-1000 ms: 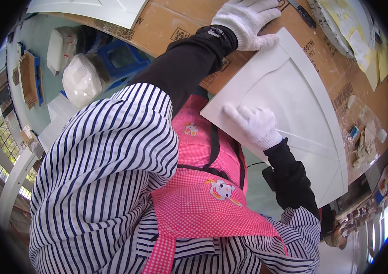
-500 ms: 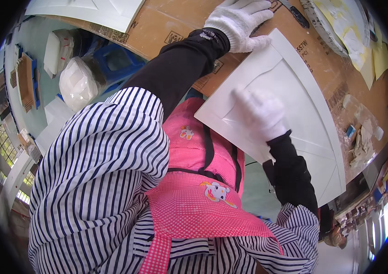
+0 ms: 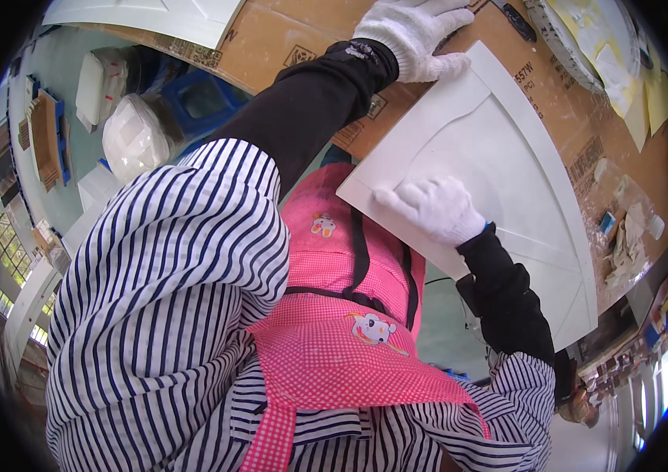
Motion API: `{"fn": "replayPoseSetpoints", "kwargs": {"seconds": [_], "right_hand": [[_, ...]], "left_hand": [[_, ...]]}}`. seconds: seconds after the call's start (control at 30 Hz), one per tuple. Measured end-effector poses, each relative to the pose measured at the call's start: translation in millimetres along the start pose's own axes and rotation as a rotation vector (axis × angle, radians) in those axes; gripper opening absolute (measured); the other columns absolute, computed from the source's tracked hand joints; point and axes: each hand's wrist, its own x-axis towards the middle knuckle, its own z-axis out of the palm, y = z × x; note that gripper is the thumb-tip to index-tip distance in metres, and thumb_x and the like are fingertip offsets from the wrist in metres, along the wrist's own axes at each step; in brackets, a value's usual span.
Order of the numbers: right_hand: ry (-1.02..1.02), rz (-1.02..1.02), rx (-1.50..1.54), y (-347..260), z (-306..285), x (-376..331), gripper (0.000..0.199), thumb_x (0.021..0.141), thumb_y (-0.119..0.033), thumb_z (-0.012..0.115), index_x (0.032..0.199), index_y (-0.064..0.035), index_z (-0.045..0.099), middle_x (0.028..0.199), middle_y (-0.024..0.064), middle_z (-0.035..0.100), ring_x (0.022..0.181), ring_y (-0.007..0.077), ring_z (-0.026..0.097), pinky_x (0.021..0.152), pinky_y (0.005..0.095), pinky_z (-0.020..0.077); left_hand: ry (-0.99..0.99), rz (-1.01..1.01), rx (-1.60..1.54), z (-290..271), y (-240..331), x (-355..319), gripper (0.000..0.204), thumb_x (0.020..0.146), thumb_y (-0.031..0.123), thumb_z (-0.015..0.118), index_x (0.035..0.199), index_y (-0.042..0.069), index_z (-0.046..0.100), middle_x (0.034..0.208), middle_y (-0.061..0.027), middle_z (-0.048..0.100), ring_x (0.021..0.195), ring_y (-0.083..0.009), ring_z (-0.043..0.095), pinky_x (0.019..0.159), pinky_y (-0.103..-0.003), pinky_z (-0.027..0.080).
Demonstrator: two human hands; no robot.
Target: Cleaning and deburring the edges of white furniture panels using a hand scraper tool.
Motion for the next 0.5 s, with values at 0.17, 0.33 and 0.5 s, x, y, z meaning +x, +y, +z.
{"fn": "replayPoseSetpoints", "kwargs": {"seconds": [0.17,0.33,0.5], "right_hand": [[0.408,0.433,-0.077,36,9,4,0.059,0.077,-0.016,0.065,0.135,-0.0239,0.062,0.078,0.0017,0.059,0.063,0.0181,0.062,0.051,0.0345,0.0485],[0.013,-0.015,-0.068,-7,5,14,0.041,0.082,-0.020,0.062,0.123,-0.0219,0.064,0.073,-0.0031,0.052,0.060,0.0166,0.060,0.051,0.0351,0.0476],[0.399,0.428,-0.050,-27,19,23,0.033,0.084,-0.020,0.061,0.117,-0.0208,0.065,0.069,-0.0028,0.051,0.058,0.0161,0.060,0.052,0.0340,0.0483]], "left_hand": [[0.005,-0.006,-0.011,-2,0,-1,0.067,0.084,0.047,0.068,0.134,0.004,0.057,0.148,-0.0176,0.049,0.141,-0.0342,0.041,0.120,-0.047,0.028],[-0.011,-0.002,-0.013,-1,-1,-2,0.067,0.084,0.047,0.067,0.134,0.005,0.057,0.148,-0.0177,0.049,0.142,-0.0340,0.041,0.120,-0.048,0.028],[-0.004,0.018,-0.008,1,2,2,0.065,0.085,0.047,0.066,0.134,0.005,0.057,0.148,-0.0178,0.049,0.142,-0.0339,0.040,0.120,-0.048,0.027]]}}
